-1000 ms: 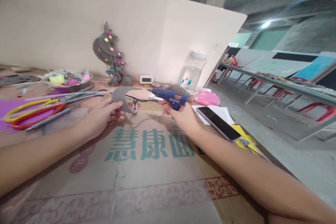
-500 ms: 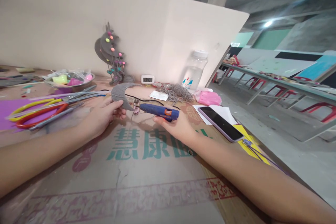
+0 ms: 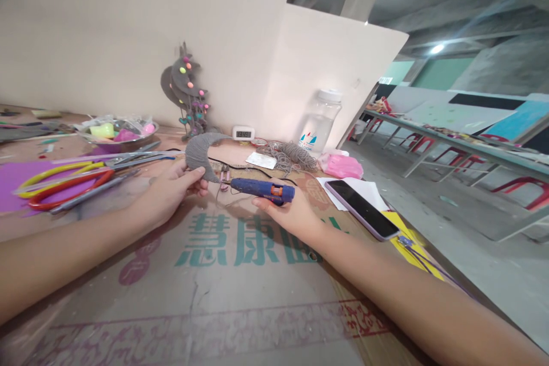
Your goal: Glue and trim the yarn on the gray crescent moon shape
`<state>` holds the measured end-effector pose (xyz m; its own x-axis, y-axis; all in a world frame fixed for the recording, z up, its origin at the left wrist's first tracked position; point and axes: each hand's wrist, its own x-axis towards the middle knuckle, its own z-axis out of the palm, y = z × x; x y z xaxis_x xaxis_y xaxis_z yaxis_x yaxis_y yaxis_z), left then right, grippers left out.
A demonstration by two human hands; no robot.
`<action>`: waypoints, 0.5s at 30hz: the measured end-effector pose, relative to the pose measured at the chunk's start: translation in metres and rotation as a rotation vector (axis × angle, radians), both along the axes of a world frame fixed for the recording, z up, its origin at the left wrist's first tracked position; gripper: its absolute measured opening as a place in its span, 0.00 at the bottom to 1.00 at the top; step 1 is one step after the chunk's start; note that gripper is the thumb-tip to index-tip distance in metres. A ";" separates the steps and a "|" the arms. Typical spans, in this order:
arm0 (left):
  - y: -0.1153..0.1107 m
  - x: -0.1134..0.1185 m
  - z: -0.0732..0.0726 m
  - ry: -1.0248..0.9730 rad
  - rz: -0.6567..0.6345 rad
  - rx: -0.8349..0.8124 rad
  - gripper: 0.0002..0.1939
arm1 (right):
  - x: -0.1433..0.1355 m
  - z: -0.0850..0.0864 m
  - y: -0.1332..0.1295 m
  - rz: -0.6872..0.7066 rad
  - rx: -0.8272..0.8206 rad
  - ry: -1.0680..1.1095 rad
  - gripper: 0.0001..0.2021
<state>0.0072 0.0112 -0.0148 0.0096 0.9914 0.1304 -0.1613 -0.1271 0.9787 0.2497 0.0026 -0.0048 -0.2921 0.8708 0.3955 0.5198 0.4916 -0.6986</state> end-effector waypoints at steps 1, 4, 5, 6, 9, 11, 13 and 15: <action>0.000 0.000 0.000 0.003 -0.002 0.002 0.10 | 0.000 0.000 0.000 -0.001 -0.001 0.000 0.13; 0.000 -0.001 -0.001 0.005 0.000 0.006 0.09 | 0.000 0.000 0.001 0.001 -0.003 -0.005 0.14; 0.000 -0.001 -0.001 0.005 0.001 0.006 0.09 | 0.000 0.000 0.001 0.004 0.000 -0.011 0.14; 0.000 -0.001 -0.001 0.006 0.001 0.002 0.09 | 0.000 0.000 0.000 0.007 0.005 -0.016 0.14; -0.001 0.000 -0.001 0.005 -0.003 -0.005 0.09 | -0.001 0.002 0.000 0.012 0.014 -0.026 0.14; -0.001 0.000 0.000 0.002 -0.006 -0.005 0.09 | -0.001 0.001 0.000 0.010 0.010 -0.028 0.14; -0.001 0.000 0.001 -0.003 -0.008 -0.006 0.09 | 0.000 -0.001 0.001 0.007 0.009 -0.028 0.14; -0.002 0.001 0.001 -0.007 -0.007 -0.006 0.10 | 0.001 -0.003 0.002 -0.003 0.011 -0.033 0.14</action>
<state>0.0079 0.0096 -0.0142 0.0152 0.9921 0.1247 -0.1692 -0.1203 0.9782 0.2504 0.0043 -0.0075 -0.3027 0.8675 0.3948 0.5441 0.4973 -0.6757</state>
